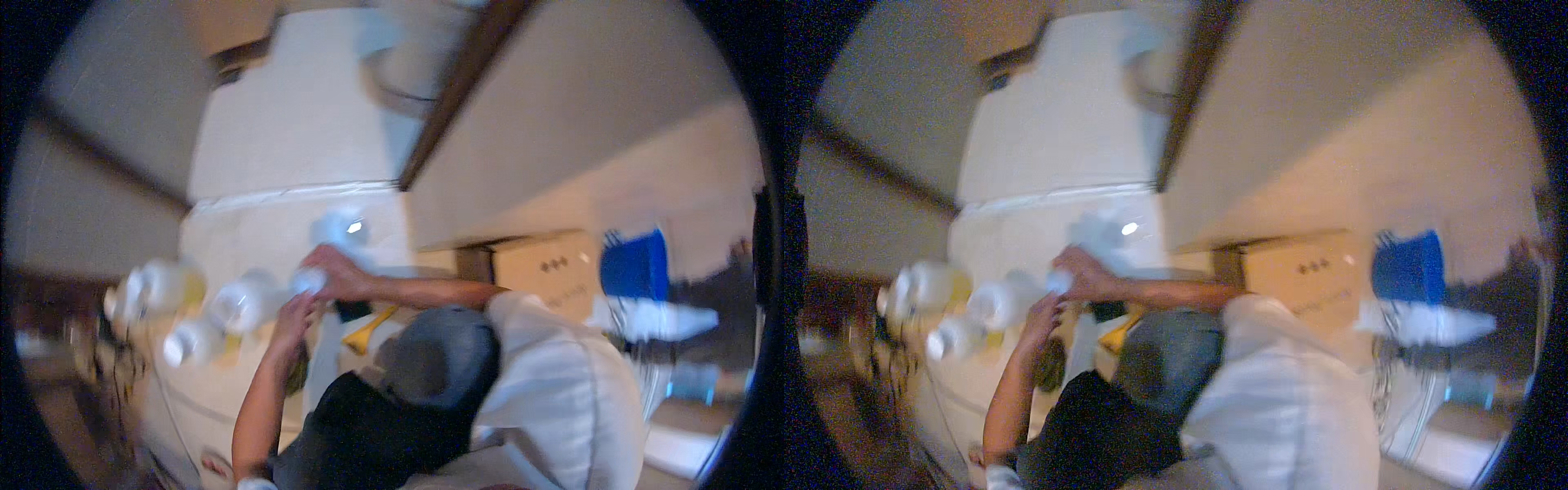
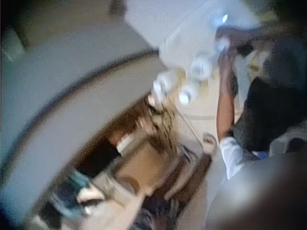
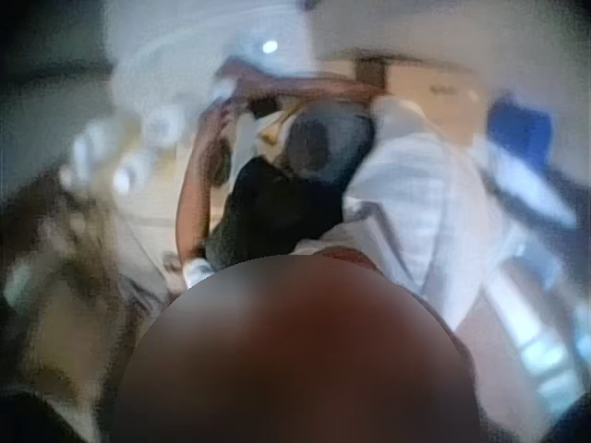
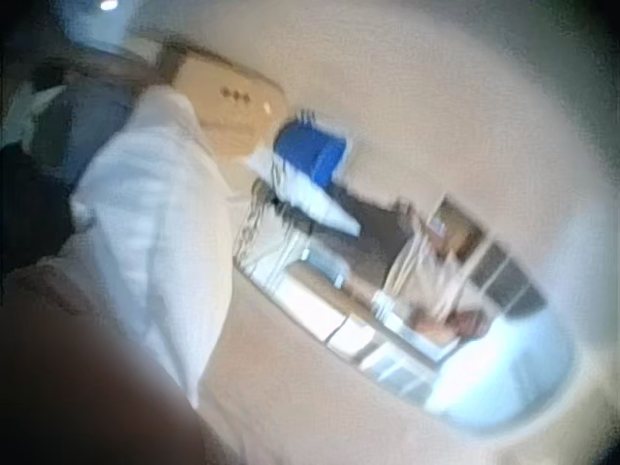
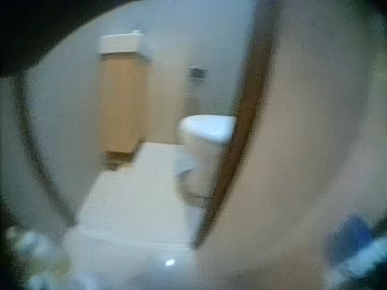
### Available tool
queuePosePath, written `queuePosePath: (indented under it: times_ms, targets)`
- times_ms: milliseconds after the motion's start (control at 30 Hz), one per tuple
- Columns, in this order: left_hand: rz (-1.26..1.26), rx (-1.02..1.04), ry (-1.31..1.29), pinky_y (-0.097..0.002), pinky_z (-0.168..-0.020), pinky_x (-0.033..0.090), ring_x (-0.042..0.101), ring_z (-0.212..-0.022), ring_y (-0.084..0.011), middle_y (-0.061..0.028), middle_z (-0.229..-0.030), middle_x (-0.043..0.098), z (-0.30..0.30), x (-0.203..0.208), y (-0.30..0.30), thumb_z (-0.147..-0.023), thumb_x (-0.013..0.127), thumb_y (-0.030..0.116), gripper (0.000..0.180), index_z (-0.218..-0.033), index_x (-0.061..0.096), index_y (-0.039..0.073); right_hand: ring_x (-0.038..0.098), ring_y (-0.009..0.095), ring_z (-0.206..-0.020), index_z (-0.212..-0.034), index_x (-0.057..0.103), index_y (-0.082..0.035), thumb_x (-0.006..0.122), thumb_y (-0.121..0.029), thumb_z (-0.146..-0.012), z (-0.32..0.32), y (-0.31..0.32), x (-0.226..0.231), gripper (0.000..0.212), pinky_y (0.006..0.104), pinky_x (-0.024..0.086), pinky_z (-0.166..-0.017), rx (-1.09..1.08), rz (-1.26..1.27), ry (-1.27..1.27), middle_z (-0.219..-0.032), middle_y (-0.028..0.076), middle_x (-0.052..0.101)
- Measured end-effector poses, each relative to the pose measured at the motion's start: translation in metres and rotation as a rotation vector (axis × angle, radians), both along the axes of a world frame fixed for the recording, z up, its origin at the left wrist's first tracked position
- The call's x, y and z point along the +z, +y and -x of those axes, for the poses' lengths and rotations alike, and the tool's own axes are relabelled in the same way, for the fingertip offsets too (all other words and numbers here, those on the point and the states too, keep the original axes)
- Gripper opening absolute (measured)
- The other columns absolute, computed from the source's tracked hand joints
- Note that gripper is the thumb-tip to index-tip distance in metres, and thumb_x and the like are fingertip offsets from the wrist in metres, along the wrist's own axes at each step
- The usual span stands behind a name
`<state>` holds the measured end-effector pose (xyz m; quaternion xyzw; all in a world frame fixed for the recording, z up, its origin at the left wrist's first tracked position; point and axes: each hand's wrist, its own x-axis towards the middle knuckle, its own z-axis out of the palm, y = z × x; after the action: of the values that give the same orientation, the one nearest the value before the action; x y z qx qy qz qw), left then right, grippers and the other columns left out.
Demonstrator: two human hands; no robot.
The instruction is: The person pours liquid from a large white bottle onto the tiled floor and wipes the area with a green cloth and a yellow squeegee. They repeat this process, moving between different spots on the floor, and occasionally wring the cloth in a blue bucket.
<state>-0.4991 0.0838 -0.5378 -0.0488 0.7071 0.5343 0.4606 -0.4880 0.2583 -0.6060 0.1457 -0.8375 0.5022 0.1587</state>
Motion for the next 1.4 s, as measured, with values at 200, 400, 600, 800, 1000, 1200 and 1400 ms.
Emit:
queuePosePath:
  times_ms: [200, 400, 600, 800, 1000, 1200, 1400]
  targets:
    - [-0.002, 0.269, -0.063, -0.0296, -0.072, 0.039, 0.045, -0.091, -0.0145, -0.0031, -0.102, 0.054, -0.009, -0.007, -0.004, -0.089, 0.048, 0.04, 0.042, -0.115, 0.052, 0.009, 0.046, 0.031, -0.094, -0.099, 0.052, -0.006, 0.08, -0.027, -0.053, 0.003, -0.002, 0.033, 0.058, 0.0392, 0.04, -0.081, 0.019, -0.052, -0.155, -0.095, 0.012, 0.049]
    - [0.003, 0.34, -0.019, -0.0304, -0.072, 0.038, 0.045, -0.089, -0.0152, -0.0044, -0.098, 0.053, -0.021, -0.026, -0.012, -0.087, 0.05, 0.042, 0.042, -0.11, 0.054, 0.007, 0.044, 0.031, -0.097, -0.098, 0.051, -0.006, 0.081, -0.025, -0.05, -0.015, -0.008, 0.032, 0.06, 0.039, 0.04, -0.081, -0.019, -0.05, -0.26, -0.097, 0.011, 0.048]
    - [0.071, 0.296, 0.003, -0.0293, -0.066, 0.039, 0.048, -0.082, -0.0161, -0.0062, -0.09, 0.052, -0.018, -0.026, -0.013, -0.085, 0.052, 0.038, 0.036, -0.102, 0.057, 0.006, 0.044, 0.032, -0.099, -0.103, 0.05, -0.005, 0.081, -0.03, -0.049, -0.01, 0.001, 0.034, 0.067, 0.0396, 0.039, -0.085, 0.077, -0.135, -0.304, -0.1, 0.012, 0.049]
    - [0.085, 0.393, -0.02, -0.0255, -0.055, 0.036, 0.047, -0.063, -0.0115, -0.0014, -0.071, 0.053, -0.025, -0.051, -0.02, -0.085, 0.052, 0.028, 0.027, -0.087, 0.063, 0.004, 0.046, 0.032, -0.1, -0.113, 0.049, -0.003, 0.079, -0.034, -0.054, 0.001, 0.018, 0.013, 0.073, 0.0391, 0.038, -0.088, 0.089, -0.072, -0.046, -0.106, 0.013, 0.051]
    - [0.155, 0.282, 0.014, -0.0298, -0.053, 0.04, 0.049, -0.055, -0.014, -0.0035, -0.066, 0.057, -0.035, -0.086, -0.062, -0.08, 0.06, 0.028, 0.027, -0.083, 0.066, 0.002, 0.056, 0.028, -0.081, -0.089, 0.06, -0.005, 0.061, -0.018, -0.076, -0.003, 0.024, 0.018, 0.018, 0.0386, 0.045, -0.073, 0.169, -0.293, -0.336, -0.082, 0.013, 0.058]
    - [0.418, -0.119, 0.3, -0.0394, -0.062, 0.045, 0.056, -0.061, -0.0288, -0.0182, -0.069, 0.058, -0.034, -0.082, -0.061, -0.076, 0.055, 0.039, 0.036, -0.079, 0.066, 0.004, 0.053, 0.028, -0.097, -0.099, 0.058, -0.004, 0.06, -0.017, -0.076, -0.025, 0.022, -0.029, 0.027, 0.0396, 0.043, -0.083, 0.672, -0.715, -0.382, -0.101, 0.012, 0.058]
    - [0.593, -0.251, 0.45, -0.0455, -0.075, 0.045, 0.057, -0.08, -0.0382, -0.0246, -0.087, 0.058, -0.036, -0.082, -0.064, -0.076, 0.054, 0.035, 0.031, -0.084, 0.068, 0.008, 0.047, 0.026, -0.104, -0.096, 0.057, -0.005, 0.064, -0.025, -0.069, -0.029, 0.022, -0.011, 0.034, 0.0373, 0.042, -0.084, 0.441, -0.878, -0.292, -0.104, 0.01, 0.053]
